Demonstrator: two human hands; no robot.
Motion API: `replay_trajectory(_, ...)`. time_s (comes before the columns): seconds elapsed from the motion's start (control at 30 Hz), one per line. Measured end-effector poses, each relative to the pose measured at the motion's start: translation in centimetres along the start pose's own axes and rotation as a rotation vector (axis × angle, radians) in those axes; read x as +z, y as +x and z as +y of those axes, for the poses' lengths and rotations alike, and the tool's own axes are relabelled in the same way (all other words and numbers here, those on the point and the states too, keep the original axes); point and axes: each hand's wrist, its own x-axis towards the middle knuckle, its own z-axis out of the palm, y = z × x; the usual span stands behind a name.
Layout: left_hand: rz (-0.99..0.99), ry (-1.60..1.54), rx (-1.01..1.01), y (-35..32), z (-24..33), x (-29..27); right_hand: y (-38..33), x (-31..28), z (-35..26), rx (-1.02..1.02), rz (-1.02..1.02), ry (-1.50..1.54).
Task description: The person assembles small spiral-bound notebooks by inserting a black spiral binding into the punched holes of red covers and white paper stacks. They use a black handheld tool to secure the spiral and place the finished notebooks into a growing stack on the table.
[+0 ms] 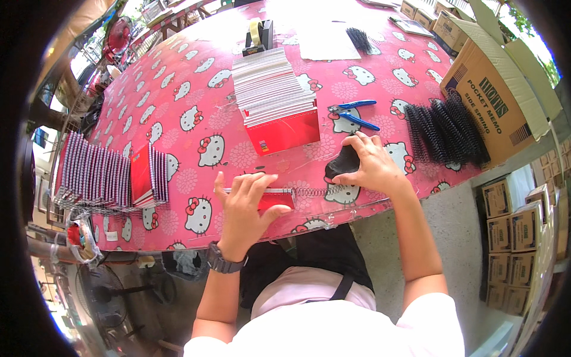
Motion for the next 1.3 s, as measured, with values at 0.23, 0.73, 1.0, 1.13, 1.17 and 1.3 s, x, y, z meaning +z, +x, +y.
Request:
replay_trajectory(0.23,-0.107,-0.099,0.12,-2.0,-0.6,-1.5,0.6,0.7,0.1,-0.101,0.029,0.014)
replay_trajectory(0.73,-0.056,-0.081,0.05,-2.3,-0.3,-0.8,-1.1,1.1,-3.1,-0.511,-0.412,0.995)
replay_trajectory(1.0,0.002,-0.05,0.007,-2.6,-0.4,-0.1,-0.9,3.6,-2.0,-0.318,-0.523,1.118)
replay_trajectory(1.13,0.023,-0.053,-0.009,-2.4,-0.5,-0.2,-1.1,3.4,-3.2,-0.257,-0.387,1.061)
replay_trajectory(1.17,0.028,-0.058,-0.006,-2.3,-0.6,-0.2,-0.9,3.2,-3.1,-0.286,-0.339,1.099)
replay_trajectory(1.3,0.005,-0.044,0.006,-2.3,-1.0,-0.1,-1.0,2.2,-3.9,-0.361,-0.462,1.15)
